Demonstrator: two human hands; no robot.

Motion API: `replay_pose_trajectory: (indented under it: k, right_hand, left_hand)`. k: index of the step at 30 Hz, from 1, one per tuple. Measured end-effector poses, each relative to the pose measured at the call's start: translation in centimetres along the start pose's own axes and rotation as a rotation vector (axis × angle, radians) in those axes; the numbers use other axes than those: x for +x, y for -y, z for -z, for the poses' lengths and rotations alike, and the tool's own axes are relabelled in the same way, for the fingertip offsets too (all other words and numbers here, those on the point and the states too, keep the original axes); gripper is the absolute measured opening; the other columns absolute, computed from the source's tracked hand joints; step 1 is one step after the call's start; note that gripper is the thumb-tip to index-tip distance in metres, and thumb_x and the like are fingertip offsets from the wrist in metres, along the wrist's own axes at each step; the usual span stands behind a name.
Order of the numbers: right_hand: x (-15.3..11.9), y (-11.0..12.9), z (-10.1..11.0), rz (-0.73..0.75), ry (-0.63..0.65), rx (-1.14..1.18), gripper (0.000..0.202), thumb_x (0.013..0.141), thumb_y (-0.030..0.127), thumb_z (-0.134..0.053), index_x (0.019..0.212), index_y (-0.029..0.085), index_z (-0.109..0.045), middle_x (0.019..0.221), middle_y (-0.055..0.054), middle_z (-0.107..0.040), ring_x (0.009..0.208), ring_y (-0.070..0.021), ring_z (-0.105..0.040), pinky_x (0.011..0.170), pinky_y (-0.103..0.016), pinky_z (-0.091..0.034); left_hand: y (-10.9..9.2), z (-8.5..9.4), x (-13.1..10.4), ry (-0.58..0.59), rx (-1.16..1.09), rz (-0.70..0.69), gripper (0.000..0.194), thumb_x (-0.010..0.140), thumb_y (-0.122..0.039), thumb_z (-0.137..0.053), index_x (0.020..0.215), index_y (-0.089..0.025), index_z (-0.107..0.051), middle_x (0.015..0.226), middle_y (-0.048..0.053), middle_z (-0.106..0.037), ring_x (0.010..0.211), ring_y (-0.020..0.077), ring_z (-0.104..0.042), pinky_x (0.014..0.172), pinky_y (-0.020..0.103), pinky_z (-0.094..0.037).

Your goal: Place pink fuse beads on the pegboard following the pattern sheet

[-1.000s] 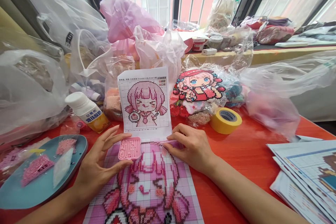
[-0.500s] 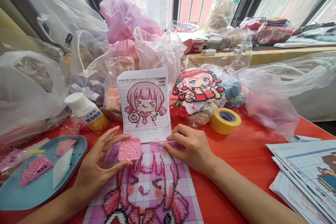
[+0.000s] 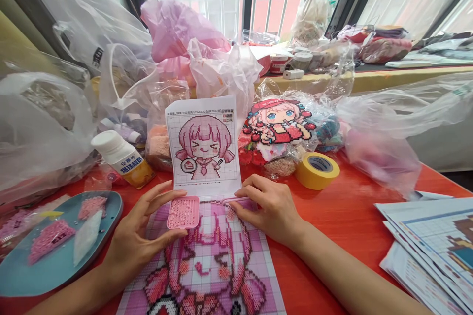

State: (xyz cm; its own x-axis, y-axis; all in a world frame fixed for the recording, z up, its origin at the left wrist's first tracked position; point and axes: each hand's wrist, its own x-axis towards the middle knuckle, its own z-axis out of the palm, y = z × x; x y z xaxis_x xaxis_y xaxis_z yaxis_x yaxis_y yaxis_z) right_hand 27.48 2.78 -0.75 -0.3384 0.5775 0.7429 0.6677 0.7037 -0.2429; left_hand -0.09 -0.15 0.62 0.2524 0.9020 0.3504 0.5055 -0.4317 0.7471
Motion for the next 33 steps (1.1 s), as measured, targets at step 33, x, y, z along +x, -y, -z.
replay_pose_trajectory:
  k: [33]
  right_hand:
    - [0.5, 1.8, 0.0, 0.026, -0.030, 0.126, 0.010, 0.089, 0.021, -0.061, 0.094, 0.020, -0.069, 0.079, -0.004, -0.063, 0.066, -0.0113, -0.061, 0.055, -0.022, -0.050]
  left_hand:
    - [0.0, 0.0, 0.4, 0.059, 0.092, -0.155, 0.075, 0.077, -0.043, -0.076, 0.140, -0.033, -0.037, 0.122, 0.005, -0.073, 0.121, 0.0264, -0.064, 0.115, 0.057, -0.033]
